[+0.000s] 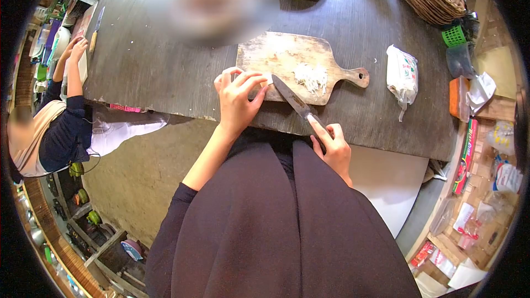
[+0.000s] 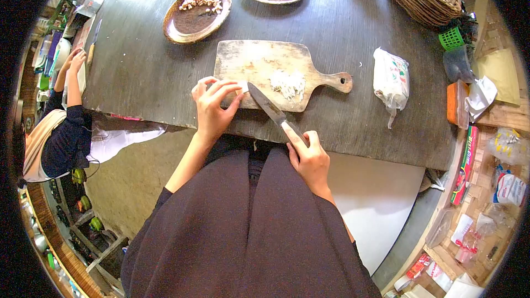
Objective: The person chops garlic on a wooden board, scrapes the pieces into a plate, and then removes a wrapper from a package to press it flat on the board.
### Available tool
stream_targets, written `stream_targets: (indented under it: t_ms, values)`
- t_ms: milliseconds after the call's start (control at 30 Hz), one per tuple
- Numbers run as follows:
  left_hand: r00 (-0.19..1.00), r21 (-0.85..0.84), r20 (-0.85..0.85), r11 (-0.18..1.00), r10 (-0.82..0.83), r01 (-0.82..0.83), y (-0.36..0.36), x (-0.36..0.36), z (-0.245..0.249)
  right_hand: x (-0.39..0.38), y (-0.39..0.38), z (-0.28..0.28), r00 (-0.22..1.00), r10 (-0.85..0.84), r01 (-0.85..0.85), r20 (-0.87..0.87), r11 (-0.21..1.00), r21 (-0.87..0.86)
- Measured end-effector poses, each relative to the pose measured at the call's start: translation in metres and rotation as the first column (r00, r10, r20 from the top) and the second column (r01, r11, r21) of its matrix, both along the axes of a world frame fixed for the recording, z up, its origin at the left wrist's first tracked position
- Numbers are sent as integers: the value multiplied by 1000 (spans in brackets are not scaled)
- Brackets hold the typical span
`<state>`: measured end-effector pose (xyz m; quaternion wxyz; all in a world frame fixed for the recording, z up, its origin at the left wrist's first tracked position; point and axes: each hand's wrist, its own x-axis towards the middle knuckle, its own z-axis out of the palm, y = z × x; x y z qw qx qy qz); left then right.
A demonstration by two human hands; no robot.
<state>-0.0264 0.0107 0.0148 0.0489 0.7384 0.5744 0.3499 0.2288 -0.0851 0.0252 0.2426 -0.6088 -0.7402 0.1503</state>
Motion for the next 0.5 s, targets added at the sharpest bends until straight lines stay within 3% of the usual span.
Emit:
stream_targets:
  t_ms: [500]
  values:
    - [997,5,-73,1000,1,-1,5,2,1,6,3,11,1000,-22,22,-7,1000,9]
